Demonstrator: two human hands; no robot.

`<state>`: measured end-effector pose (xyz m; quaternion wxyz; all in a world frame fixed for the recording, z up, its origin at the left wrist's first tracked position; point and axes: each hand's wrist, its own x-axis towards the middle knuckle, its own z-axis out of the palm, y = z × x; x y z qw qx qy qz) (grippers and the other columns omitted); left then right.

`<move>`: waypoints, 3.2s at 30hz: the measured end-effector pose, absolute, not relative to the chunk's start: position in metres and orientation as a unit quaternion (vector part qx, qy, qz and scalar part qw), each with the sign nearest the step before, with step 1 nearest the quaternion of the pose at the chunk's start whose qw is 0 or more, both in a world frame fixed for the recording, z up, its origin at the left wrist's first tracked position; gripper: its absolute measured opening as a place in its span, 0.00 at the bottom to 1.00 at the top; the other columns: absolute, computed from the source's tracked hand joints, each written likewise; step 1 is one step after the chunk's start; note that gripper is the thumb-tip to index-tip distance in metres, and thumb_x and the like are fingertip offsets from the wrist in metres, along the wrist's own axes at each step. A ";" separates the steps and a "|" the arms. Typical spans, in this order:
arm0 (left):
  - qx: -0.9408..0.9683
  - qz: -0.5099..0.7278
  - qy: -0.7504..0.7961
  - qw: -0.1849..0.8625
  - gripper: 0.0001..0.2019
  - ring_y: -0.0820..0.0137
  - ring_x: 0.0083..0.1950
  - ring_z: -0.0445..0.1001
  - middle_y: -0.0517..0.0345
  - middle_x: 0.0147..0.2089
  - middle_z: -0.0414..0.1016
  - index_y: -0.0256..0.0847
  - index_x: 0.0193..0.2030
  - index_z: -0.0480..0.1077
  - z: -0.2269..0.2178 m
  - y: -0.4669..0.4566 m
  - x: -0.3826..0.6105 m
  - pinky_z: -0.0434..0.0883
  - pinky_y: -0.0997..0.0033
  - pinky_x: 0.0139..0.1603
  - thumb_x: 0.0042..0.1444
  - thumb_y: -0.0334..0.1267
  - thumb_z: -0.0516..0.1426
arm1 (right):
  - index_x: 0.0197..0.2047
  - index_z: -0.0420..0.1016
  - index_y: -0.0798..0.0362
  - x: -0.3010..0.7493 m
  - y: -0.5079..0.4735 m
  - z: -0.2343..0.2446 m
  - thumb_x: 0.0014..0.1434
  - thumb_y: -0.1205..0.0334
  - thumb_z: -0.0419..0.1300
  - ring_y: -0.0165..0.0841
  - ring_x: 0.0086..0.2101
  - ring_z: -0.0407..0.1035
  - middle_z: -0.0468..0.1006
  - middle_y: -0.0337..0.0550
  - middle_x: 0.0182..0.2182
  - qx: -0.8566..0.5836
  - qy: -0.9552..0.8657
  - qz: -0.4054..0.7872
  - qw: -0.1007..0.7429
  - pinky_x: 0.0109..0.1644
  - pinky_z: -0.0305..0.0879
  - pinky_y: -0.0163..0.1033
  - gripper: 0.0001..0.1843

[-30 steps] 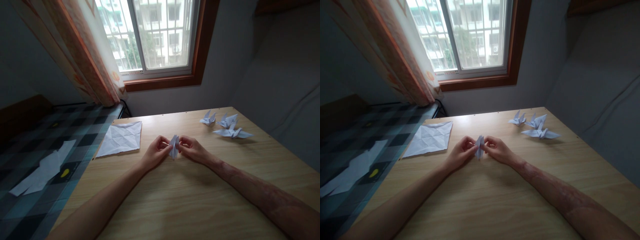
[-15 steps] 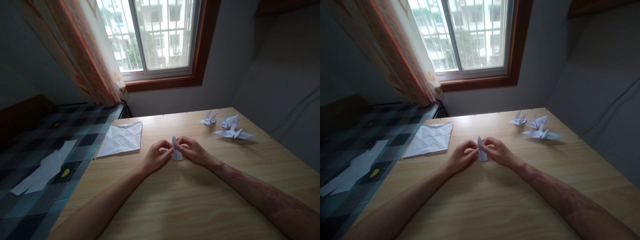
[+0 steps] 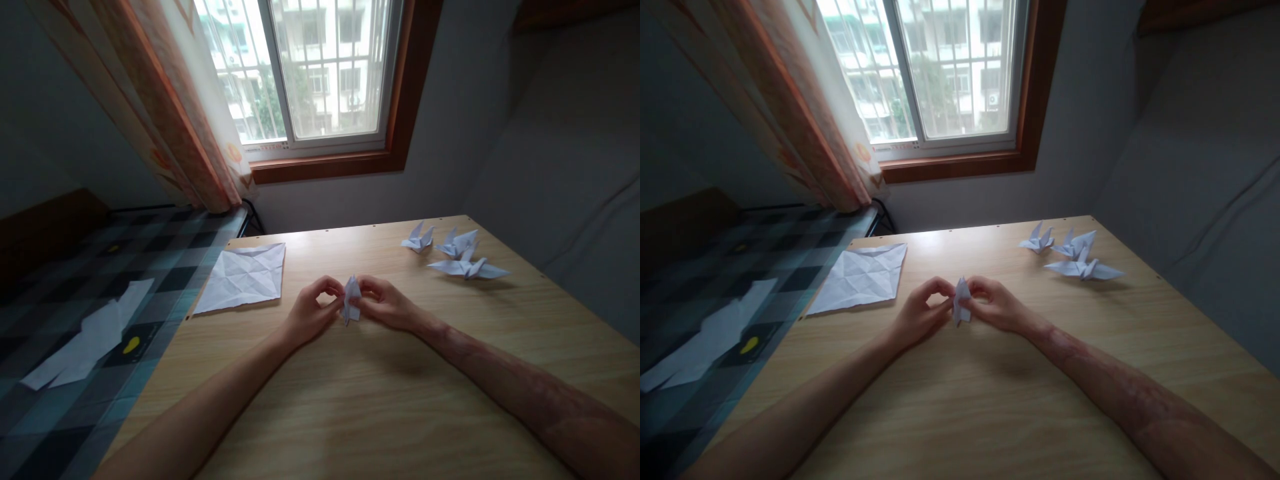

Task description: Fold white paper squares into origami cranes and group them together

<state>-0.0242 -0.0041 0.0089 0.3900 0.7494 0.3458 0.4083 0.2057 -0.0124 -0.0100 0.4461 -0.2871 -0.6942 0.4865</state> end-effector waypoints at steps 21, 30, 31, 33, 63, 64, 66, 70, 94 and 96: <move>0.687 0.386 0.392 0.474 0.20 0.68 0.36 0.81 0.55 0.35 0.82 0.39 0.46 0.74 0.005 -0.005 -0.021 0.73 0.73 0.35 0.65 0.55 0.68 | 0.48 0.81 0.47 0.206 -0.008 -0.014 0.74 0.48 0.66 0.40 0.48 0.80 0.85 0.45 0.46 -0.329 -0.713 0.347 0.514 0.57 0.78 0.47 0.12; 0.716 0.356 0.343 0.492 0.18 0.67 0.40 0.80 0.54 0.40 0.81 0.38 0.45 0.76 0.005 -0.005 -0.024 0.74 0.72 0.40 0.68 0.54 0.65 | 0.48 0.77 0.49 0.207 -0.011 -0.015 0.73 0.44 0.67 0.39 0.46 0.80 0.84 0.43 0.44 -0.331 -0.686 0.460 0.456 0.49 0.79 0.42 0.16; 0.717 0.356 0.340 0.494 0.18 0.68 0.40 0.80 0.55 0.40 0.81 0.38 0.45 0.76 0.006 -0.005 -0.024 0.74 0.73 0.40 0.69 0.54 0.65 | 0.47 0.77 0.50 0.208 -0.011 -0.015 0.72 0.44 0.67 0.38 0.44 0.80 0.84 0.43 0.43 -0.331 -0.687 0.460 0.455 0.48 0.78 0.41 0.17; 0.720 0.353 0.333 0.496 0.17 0.69 0.40 0.79 0.55 0.40 0.80 0.38 0.46 0.75 0.008 -0.005 -0.025 0.73 0.74 0.40 0.70 0.53 0.64 | 0.46 0.77 0.50 0.208 -0.009 -0.016 0.71 0.44 0.68 0.37 0.42 0.78 0.83 0.42 0.41 -0.335 -0.693 0.446 0.457 0.48 0.76 0.40 0.17; 0.689 0.363 0.313 0.543 0.19 0.63 0.46 0.84 0.48 0.45 0.87 0.37 0.53 0.77 0.004 -0.003 -0.021 0.75 0.71 0.46 0.67 0.50 0.68 | 0.60 0.67 0.43 0.206 -0.008 -0.023 0.67 0.57 0.71 0.31 0.31 0.73 0.75 0.32 0.33 -0.314 -0.659 0.433 0.528 0.38 0.72 0.37 0.24; 0.683 0.359 0.315 0.552 0.19 0.62 0.46 0.84 0.48 0.45 0.87 0.36 0.54 0.78 0.005 -0.003 -0.021 0.75 0.71 0.45 0.67 0.51 0.67 | 0.62 0.66 0.43 0.206 -0.008 -0.024 0.68 0.57 0.71 0.31 0.31 0.73 0.75 0.32 0.33 -0.315 -0.658 0.431 0.531 0.37 0.73 0.37 0.25; 0.679 0.352 0.325 0.556 0.20 0.62 0.44 0.85 0.49 0.43 0.88 0.36 0.54 0.79 0.005 -0.003 -0.021 0.76 0.70 0.45 0.68 0.52 0.66 | 0.64 0.66 0.41 0.206 -0.007 -0.026 0.67 0.57 0.72 0.32 0.31 0.74 0.76 0.33 0.34 -0.318 -0.657 0.422 0.538 0.36 0.75 0.38 0.27; 0.702 0.335 0.345 0.526 0.20 0.63 0.43 0.84 0.49 0.46 0.88 0.35 0.50 0.83 0.003 -0.003 -0.023 0.76 0.70 0.44 0.68 0.53 0.65 | 0.66 0.69 0.39 0.207 -0.005 -0.030 0.67 0.58 0.73 0.31 0.31 0.76 0.77 0.34 0.37 -0.328 -0.659 0.406 0.541 0.35 0.77 0.37 0.28; 0.629 0.395 0.277 0.609 0.19 0.58 0.54 0.86 0.43 0.52 0.87 0.35 0.50 0.81 -0.004 0.009 -0.023 0.79 0.60 0.61 0.62 0.48 0.72 | 0.43 0.90 0.45 0.209 -0.009 -0.012 0.69 0.65 0.65 0.38 0.44 0.76 0.79 0.48 0.48 -0.292 -0.756 0.312 0.495 0.47 0.77 0.44 0.10; 0.620 0.399 0.280 0.614 0.19 0.58 0.53 0.86 0.43 0.52 0.87 0.35 0.50 0.81 -0.004 0.011 -0.024 0.79 0.61 0.60 0.61 0.48 0.73 | 0.44 0.90 0.45 0.209 -0.010 -0.011 0.69 0.66 0.65 0.38 0.45 0.76 0.78 0.48 0.49 -0.295 -0.756 0.324 0.486 0.47 0.77 0.43 0.11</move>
